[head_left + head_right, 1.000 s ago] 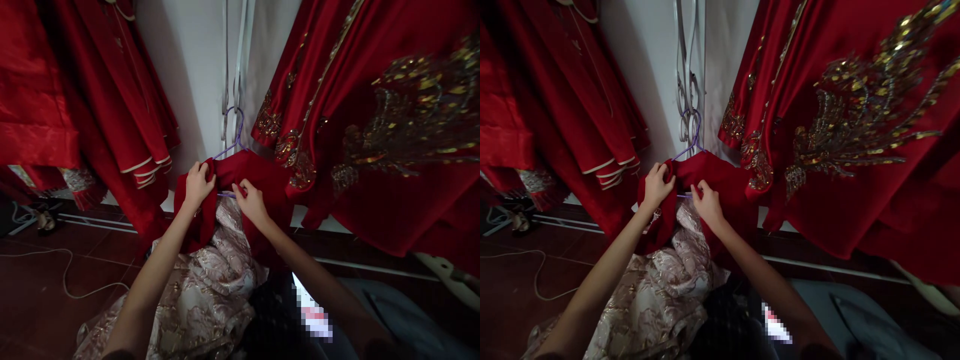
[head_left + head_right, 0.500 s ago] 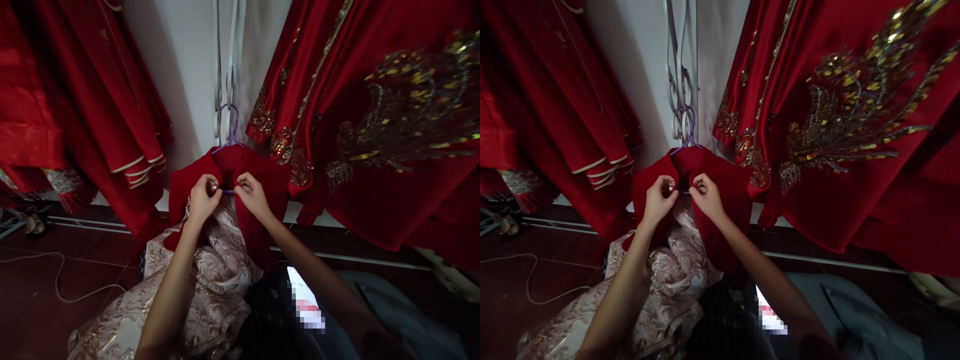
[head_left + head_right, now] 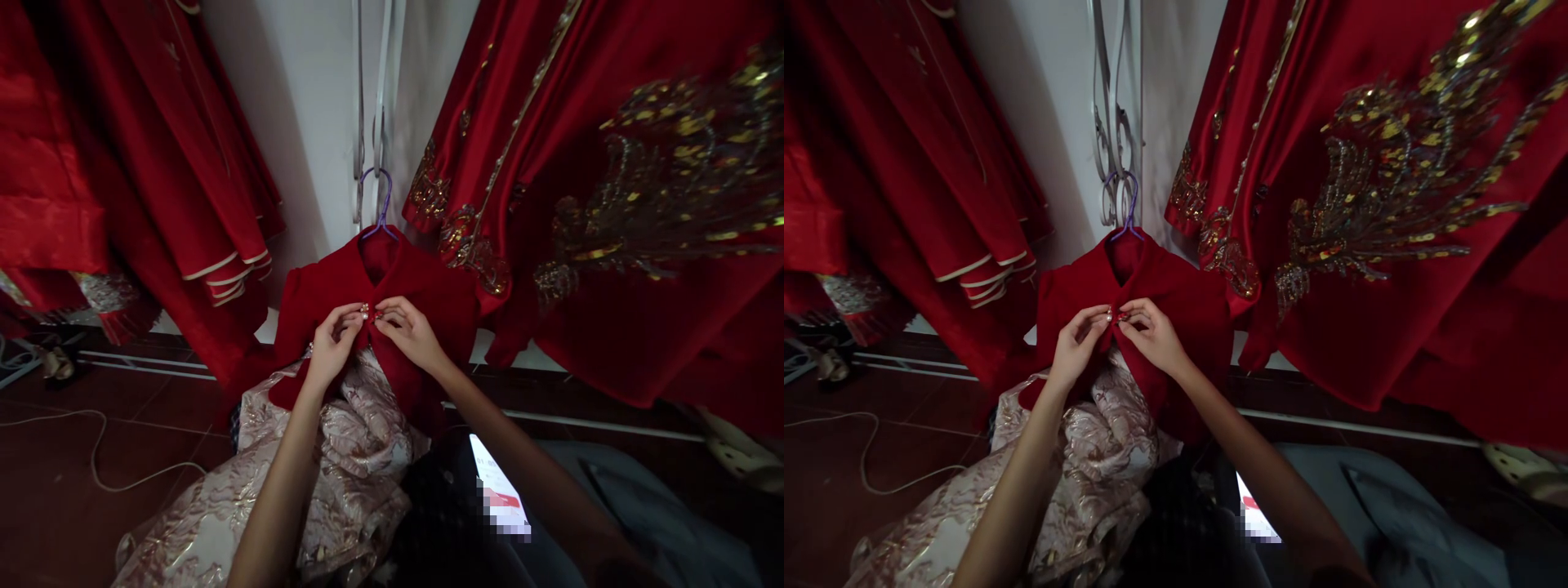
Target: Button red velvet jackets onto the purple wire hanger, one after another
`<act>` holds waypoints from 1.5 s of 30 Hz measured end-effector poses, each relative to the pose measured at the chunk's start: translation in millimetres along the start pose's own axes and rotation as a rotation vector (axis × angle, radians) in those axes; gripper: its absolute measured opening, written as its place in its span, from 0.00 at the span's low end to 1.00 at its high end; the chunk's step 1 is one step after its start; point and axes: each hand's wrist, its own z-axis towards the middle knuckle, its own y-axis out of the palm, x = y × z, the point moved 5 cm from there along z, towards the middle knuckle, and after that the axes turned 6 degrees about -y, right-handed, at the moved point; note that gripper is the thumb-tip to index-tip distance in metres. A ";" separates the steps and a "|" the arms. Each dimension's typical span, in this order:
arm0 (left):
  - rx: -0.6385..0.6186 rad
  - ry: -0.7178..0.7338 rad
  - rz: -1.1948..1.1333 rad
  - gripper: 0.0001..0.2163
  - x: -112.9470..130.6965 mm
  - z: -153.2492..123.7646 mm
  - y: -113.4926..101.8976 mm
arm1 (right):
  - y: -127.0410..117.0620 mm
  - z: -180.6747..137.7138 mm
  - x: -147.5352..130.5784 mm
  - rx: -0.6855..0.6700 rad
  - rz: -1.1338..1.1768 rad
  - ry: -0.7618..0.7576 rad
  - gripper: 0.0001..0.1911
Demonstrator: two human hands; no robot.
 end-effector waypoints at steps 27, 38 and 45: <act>-0.177 0.296 0.844 0.05 54.8 4.8 10.4 | -9.8 -4.3 -20.7 0.159 -0.200 -0.138 0.14; -0.286 0.428 1.160 0.06 54.9 13.0 17.4 | -8.9 1.4 -4.5 0.116 -0.183 -0.133 0.17; -0.381 0.425 0.972 0.05 56.4 13.0 22.4 | -8.2 6.6 -7.3 0.045 -0.261 -0.176 0.13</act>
